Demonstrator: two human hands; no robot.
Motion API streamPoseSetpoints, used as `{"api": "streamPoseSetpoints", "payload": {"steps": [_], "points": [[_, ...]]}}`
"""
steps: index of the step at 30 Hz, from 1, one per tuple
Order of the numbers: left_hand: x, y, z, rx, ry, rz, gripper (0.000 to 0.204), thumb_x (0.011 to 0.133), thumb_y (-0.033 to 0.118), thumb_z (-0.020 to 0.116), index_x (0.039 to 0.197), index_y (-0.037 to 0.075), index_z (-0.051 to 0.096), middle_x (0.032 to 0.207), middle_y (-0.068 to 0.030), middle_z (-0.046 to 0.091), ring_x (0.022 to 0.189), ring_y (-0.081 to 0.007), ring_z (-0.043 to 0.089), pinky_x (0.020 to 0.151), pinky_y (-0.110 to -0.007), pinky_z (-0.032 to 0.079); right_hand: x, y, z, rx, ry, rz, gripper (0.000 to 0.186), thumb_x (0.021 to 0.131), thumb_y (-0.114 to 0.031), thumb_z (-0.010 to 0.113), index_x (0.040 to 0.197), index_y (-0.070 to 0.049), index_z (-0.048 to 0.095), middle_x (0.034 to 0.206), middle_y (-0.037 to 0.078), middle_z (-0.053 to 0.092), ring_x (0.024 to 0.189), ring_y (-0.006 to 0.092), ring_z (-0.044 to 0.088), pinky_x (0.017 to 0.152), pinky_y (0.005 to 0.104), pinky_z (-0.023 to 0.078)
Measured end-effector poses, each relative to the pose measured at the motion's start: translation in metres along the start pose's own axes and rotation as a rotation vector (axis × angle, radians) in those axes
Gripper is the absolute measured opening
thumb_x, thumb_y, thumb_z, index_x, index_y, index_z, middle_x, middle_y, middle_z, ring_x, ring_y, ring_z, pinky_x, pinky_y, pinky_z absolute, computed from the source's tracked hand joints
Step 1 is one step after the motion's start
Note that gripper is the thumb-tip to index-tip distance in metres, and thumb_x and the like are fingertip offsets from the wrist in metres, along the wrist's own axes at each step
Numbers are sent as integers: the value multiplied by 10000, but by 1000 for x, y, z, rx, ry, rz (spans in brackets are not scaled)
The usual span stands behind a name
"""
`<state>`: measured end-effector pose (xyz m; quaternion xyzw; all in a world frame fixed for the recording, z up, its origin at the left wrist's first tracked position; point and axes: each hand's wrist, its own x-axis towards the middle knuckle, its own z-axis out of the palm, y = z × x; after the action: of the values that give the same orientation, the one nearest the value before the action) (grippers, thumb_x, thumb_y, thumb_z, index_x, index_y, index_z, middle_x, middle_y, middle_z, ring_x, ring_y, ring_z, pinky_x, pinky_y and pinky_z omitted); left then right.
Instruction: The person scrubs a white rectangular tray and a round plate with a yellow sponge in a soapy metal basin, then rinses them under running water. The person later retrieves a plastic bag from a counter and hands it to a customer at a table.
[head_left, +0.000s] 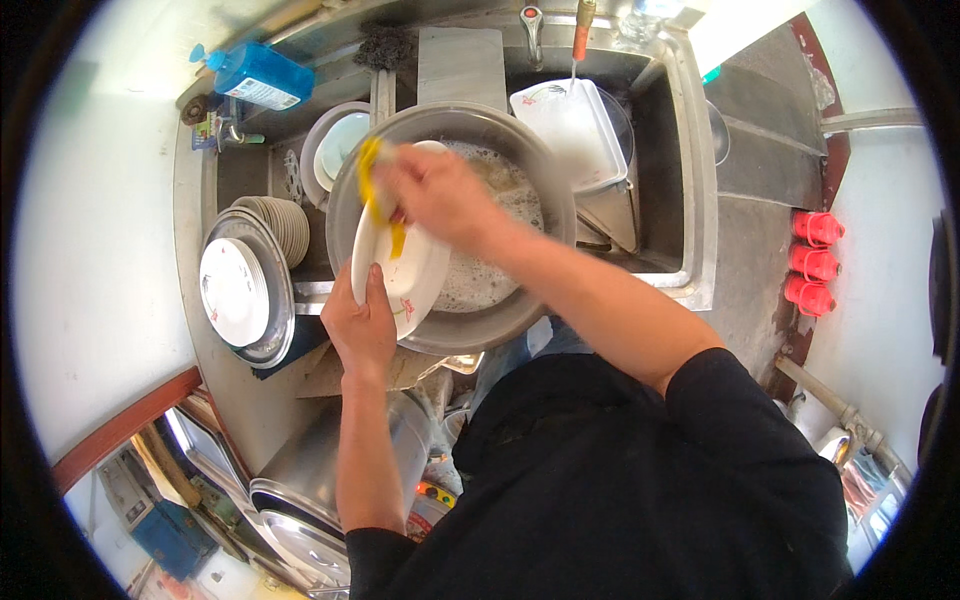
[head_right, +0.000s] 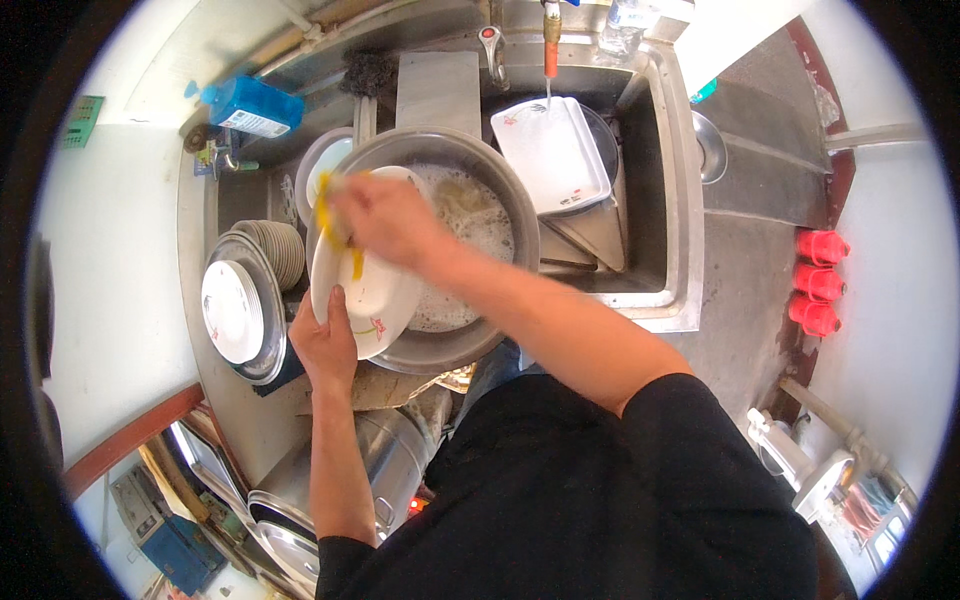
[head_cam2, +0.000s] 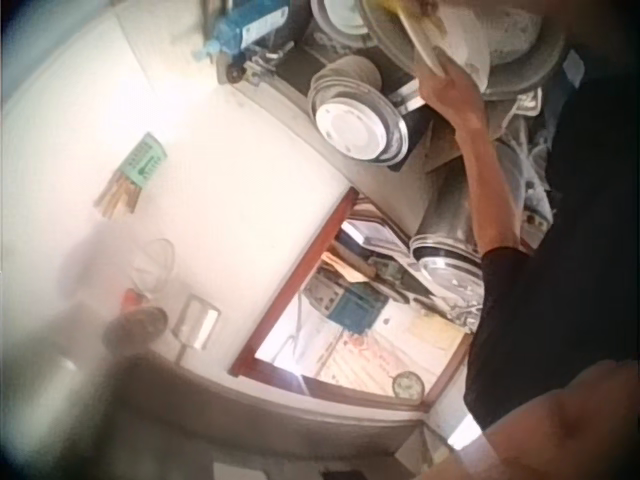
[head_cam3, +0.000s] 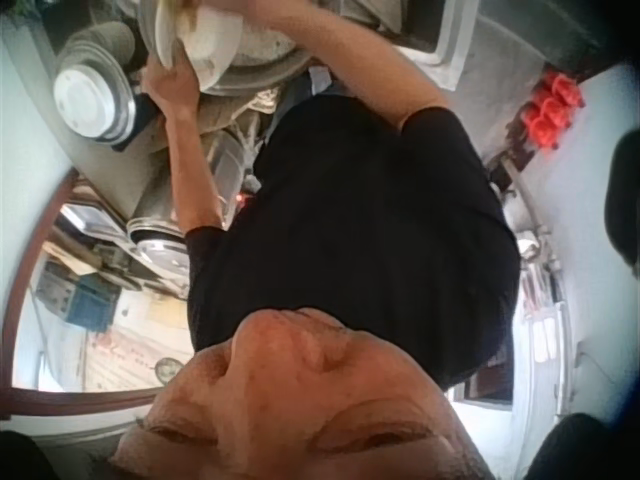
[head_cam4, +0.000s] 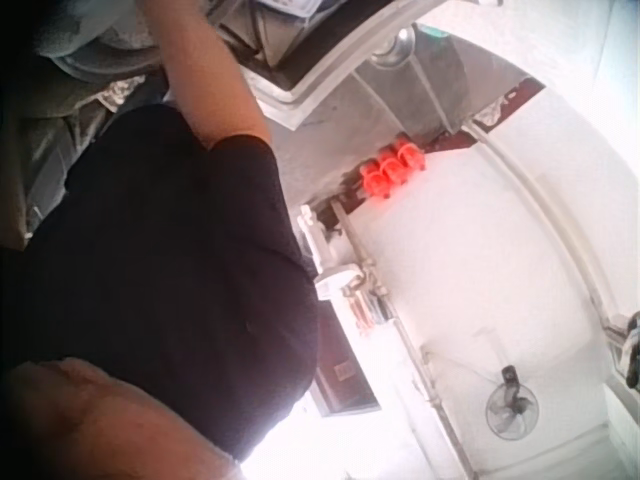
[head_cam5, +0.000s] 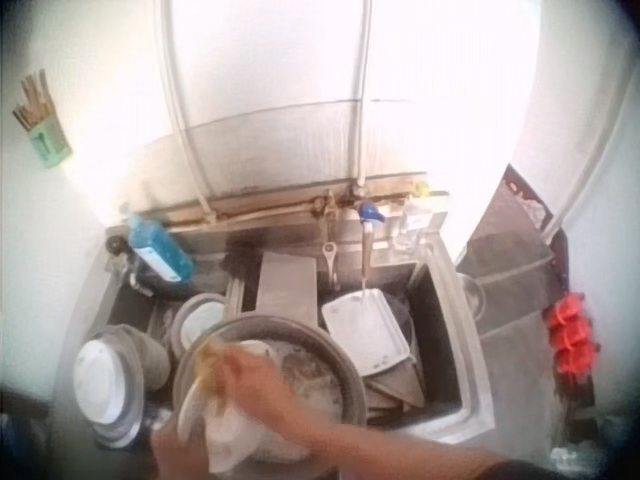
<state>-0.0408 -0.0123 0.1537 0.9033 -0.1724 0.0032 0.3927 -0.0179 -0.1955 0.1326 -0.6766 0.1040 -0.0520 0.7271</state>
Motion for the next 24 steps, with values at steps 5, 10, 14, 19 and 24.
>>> {"api": "streamPoseSetpoints", "payload": {"steps": [5, 10, 14, 19, 24], "points": [[-6, -6, -3, -3, -6, -85, 237, 977, 109, 570, 1120, -64, 645, 879, -203, 699, 777, -257, 683, 740, -329, 516, 45, 40, -30, 399, -25, 360, 301, 1010, -259, 542, 980, 13, 666, 800, 88, 683, 653, 143, 662, 614, 280, 556], [-25, -17, 4, -47, 42, -153, 245, 979, 118, 579, 1134, -60, 646, 904, -185, 712, 807, -231, 689, 749, -316, 517, 19, 7, -2, 259, -112, 107, 320, 1023, -255, 511, 963, 27, 652, 799, 85, 671, 641, 143, 641, 609, 277, 553], [-34, -22, 6, -82, 120, -155, 247, 984, 127, 572, 1101, -73, 656, 934, -154, 722, 839, -174, 672, 752, -304, 514, 47, 79, -29, 435, 20, 448, 349, 1020, -281, 518, 930, 31, 647, 784, 92, 675, 639, 139, 641, 591, 272, 547], [-41, -19, 14, -84, 58, -133, 256, 1005, 138, 554, 1101, -81, 645, 920, -117, 709, 836, -117, 619, 751, -286, 502, 8, -6, 0, 164, -91, 97, 329, 1008, -268, 536, 916, 24, 659, 735, 93, 674, 587, 146, 638, 552, 288, 539], [-48, -30, 20, -118, 140, -95, 265, 1010, 145, 556, 1116, -84, 637, 943, -104, 705, 844, -120, 608, 750, -282, 497, 12, 4, -3, 227, -67, 121, 311, 1014, -258, 536, 906, 13, 640, 725, 75, 655, 587, 132, 629, 553, 270, 545]]}}
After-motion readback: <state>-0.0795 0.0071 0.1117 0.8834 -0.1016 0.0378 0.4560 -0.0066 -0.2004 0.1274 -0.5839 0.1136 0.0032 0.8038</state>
